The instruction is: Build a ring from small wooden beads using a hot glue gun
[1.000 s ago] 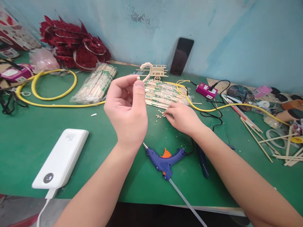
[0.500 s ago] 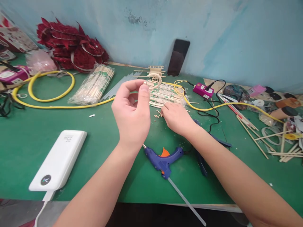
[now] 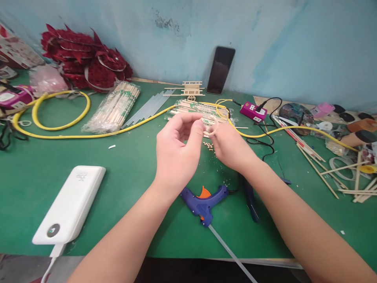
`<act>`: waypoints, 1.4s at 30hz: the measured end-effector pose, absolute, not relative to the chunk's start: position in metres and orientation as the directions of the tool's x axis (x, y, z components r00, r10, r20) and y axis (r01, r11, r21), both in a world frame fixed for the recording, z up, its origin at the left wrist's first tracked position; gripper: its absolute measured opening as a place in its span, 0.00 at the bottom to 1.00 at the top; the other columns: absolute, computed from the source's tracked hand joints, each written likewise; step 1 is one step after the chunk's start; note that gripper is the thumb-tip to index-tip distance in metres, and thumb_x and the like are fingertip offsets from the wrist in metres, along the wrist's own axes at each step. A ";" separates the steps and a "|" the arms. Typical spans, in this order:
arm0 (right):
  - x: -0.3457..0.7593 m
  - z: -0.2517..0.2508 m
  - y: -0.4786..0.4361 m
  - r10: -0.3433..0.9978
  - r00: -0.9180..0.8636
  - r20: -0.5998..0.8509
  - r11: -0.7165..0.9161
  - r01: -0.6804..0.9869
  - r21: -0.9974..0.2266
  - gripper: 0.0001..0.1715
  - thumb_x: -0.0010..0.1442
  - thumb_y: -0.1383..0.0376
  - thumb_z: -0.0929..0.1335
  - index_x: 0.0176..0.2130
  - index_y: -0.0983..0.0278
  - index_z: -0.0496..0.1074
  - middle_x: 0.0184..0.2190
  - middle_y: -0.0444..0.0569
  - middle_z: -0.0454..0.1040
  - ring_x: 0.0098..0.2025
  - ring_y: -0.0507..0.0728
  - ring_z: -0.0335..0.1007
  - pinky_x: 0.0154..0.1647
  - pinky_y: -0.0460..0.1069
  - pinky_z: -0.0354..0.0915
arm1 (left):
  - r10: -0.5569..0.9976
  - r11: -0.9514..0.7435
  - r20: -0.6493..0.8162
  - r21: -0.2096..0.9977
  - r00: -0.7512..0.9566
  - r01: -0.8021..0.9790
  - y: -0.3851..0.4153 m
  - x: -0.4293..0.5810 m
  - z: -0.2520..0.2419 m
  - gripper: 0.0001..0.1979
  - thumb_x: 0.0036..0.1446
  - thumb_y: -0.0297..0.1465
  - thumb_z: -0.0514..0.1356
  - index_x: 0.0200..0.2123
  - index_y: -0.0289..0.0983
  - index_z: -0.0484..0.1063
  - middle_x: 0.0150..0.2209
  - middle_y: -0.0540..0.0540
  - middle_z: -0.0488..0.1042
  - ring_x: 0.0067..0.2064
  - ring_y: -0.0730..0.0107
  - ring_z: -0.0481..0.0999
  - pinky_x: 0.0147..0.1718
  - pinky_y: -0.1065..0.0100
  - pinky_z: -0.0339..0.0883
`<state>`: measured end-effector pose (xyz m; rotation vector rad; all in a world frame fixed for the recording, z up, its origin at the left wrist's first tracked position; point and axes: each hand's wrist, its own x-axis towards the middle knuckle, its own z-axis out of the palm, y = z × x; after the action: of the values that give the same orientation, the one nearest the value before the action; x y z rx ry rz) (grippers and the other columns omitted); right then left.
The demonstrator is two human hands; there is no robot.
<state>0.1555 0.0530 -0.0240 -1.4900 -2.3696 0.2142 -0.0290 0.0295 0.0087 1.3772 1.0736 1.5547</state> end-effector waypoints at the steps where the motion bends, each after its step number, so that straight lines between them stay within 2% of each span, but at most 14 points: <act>1: 0.162 -0.019 0.047 0.912 -0.344 0.225 0.405 0.843 -0.353 0.13 0.77 0.70 0.61 0.48 0.65 0.74 0.47 0.62 0.81 0.50 0.66 0.76 0.52 0.59 0.70 | 0.940 -0.332 0.330 0.943 -0.091 -0.007 0.028 -0.028 0.009 0.04 0.71 0.27 0.67 0.44 0.42 0.82 0.40 0.48 0.87 0.39 0.66 0.87 0.41 0.63 0.85; 4: 0.182 -0.009 0.026 0.949 -0.190 0.252 0.301 0.786 -0.540 0.08 0.78 0.65 0.63 0.45 0.60 0.71 0.35 0.50 0.80 0.35 0.59 0.77 0.37 0.53 0.72 | 0.938 -0.344 0.345 0.937 -0.018 0.057 0.022 -0.024 0.010 0.04 0.70 0.27 0.67 0.43 0.42 0.83 0.40 0.50 0.87 0.39 0.67 0.87 0.41 0.65 0.84; 5: 0.186 -0.008 0.019 0.972 -0.066 0.227 0.216 0.634 -0.742 0.07 0.75 0.64 0.67 0.41 0.59 0.71 0.31 0.47 0.78 0.32 0.58 0.76 0.34 0.52 0.72 | 0.931 -0.365 0.365 0.927 0.012 0.084 0.019 -0.023 0.010 0.05 0.70 0.27 0.67 0.43 0.42 0.83 0.40 0.50 0.87 0.39 0.67 0.87 0.41 0.65 0.84; 6: 0.190 -0.007 0.014 0.987 -0.001 0.162 0.142 0.487 -0.862 0.07 0.73 0.64 0.69 0.39 0.59 0.72 0.29 0.46 0.78 0.30 0.56 0.76 0.33 0.51 0.72 | 0.920 -0.392 0.390 0.913 0.044 0.112 0.016 -0.021 0.010 0.05 0.70 0.26 0.67 0.44 0.42 0.83 0.41 0.50 0.87 0.40 0.68 0.86 0.42 0.66 0.84; 7: 0.194 -0.008 0.009 0.994 0.044 0.097 0.077 0.339 -0.938 0.07 0.70 0.64 0.72 0.37 0.60 0.74 0.27 0.45 0.79 0.29 0.55 0.75 0.32 0.50 0.73 | 0.908 -0.419 0.412 0.897 0.074 0.141 0.013 -0.019 0.010 0.05 0.70 0.26 0.66 0.44 0.42 0.82 0.42 0.51 0.87 0.40 0.68 0.86 0.42 0.66 0.84; 9: 0.198 -0.009 0.003 0.996 0.085 0.000 -0.007 0.089 -0.996 0.06 0.65 0.65 0.75 0.35 0.60 0.76 0.26 0.44 0.80 0.27 0.54 0.74 0.31 0.49 0.72 | 0.884 -0.467 0.449 0.861 0.130 0.201 0.007 -0.015 0.009 0.06 0.70 0.26 0.66 0.44 0.43 0.82 0.42 0.51 0.87 0.40 0.67 0.86 0.42 0.65 0.84; 12: 0.201 -0.009 0.002 0.993 0.100 -0.060 -0.047 -0.126 -0.991 0.06 0.58 0.66 0.78 0.35 0.61 0.79 0.26 0.43 0.81 0.26 0.52 0.74 0.29 0.48 0.72 | 0.849 -0.528 0.485 0.800 0.212 0.286 0.000 -0.011 0.007 0.07 0.71 0.26 0.66 0.44 0.44 0.81 0.41 0.51 0.87 0.39 0.67 0.86 0.42 0.64 0.84; 17: 0.205 -0.003 0.002 0.989 0.015 -0.144 -0.135 -0.261 -0.956 0.08 0.54 0.65 0.81 0.35 0.60 0.82 0.26 0.43 0.82 0.27 0.53 0.77 0.29 0.48 0.73 | 0.810 -0.586 0.513 0.738 0.284 0.336 -0.001 -0.008 0.005 0.07 0.71 0.25 0.65 0.45 0.45 0.80 0.42 0.51 0.87 0.39 0.66 0.86 0.42 0.64 0.83; 21: 0.209 -0.002 -0.002 0.990 -0.054 -0.130 -0.141 -0.323 -0.936 0.06 0.58 0.67 0.81 0.39 0.60 0.86 0.28 0.44 0.84 0.29 0.52 0.79 0.32 0.47 0.75 | 0.817 -0.576 0.499 0.734 0.289 0.360 -0.001 -0.008 0.003 0.08 0.71 0.24 0.66 0.46 0.44 0.80 0.42 0.53 0.87 0.39 0.70 0.85 0.42 0.68 0.81; 24: 0.211 -0.002 -0.004 0.991 -0.093 -0.098 -0.124 -0.346 -0.930 0.04 0.62 0.64 0.81 0.39 0.59 0.86 0.30 0.45 0.84 0.31 0.53 0.80 0.33 0.47 0.75 | 0.810 -0.586 0.510 0.728 0.290 0.356 -0.003 -0.010 0.003 0.09 0.70 0.24 0.66 0.47 0.44 0.80 0.41 0.55 0.86 0.38 0.73 0.83 0.41 0.70 0.80; 30: 0.211 -0.004 -0.005 0.989 -0.132 -0.064 -0.115 -0.425 -0.898 0.09 0.69 0.56 0.80 0.39 0.57 0.85 0.33 0.43 0.78 0.33 0.52 0.74 0.30 0.45 0.71 | 0.829 -0.557 0.485 0.764 0.279 0.327 -0.005 -0.011 0.005 0.11 0.71 0.24 0.66 0.49 0.47 0.80 0.41 0.54 0.86 0.38 0.70 0.83 0.40 0.65 0.80; 35: 0.209 -0.005 -0.003 0.987 -0.112 -0.115 -0.156 -0.488 -0.859 0.14 0.64 0.52 0.82 0.35 0.58 0.84 0.29 0.42 0.73 0.30 0.51 0.70 0.28 0.45 0.69 | 0.827 -0.560 0.489 0.762 0.278 0.324 -0.006 -0.011 0.008 0.10 0.70 0.24 0.67 0.49 0.44 0.80 0.41 0.55 0.86 0.39 0.75 0.83 0.42 0.70 0.79; 38: 0.208 -0.002 -0.004 0.983 -0.116 -0.141 -0.182 -0.536 -0.824 0.12 0.62 0.55 0.84 0.36 0.59 0.85 0.27 0.40 0.73 0.28 0.48 0.69 0.27 0.42 0.68 | 0.825 -0.564 0.490 0.743 0.281 0.360 -0.007 -0.010 0.009 0.09 0.70 0.22 0.66 0.48 0.41 0.80 0.42 0.55 0.86 0.40 0.78 0.83 0.43 0.75 0.78; 42: 0.207 0.000 -0.006 0.978 -0.161 -0.133 -0.202 -0.560 -0.803 0.07 0.63 0.62 0.83 0.40 0.58 0.87 0.29 0.40 0.81 0.30 0.47 0.77 0.31 0.40 0.73 | 0.808 -0.588 0.513 0.723 0.290 0.362 -0.007 -0.010 0.009 0.09 0.69 0.20 0.66 0.48 0.39 0.80 0.42 0.56 0.86 0.41 0.82 0.83 0.45 0.80 0.77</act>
<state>0.2074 -0.0058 0.0001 -0.8024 -0.7281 1.6489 -0.0096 -0.0074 0.0088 2.0895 1.0443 1.2482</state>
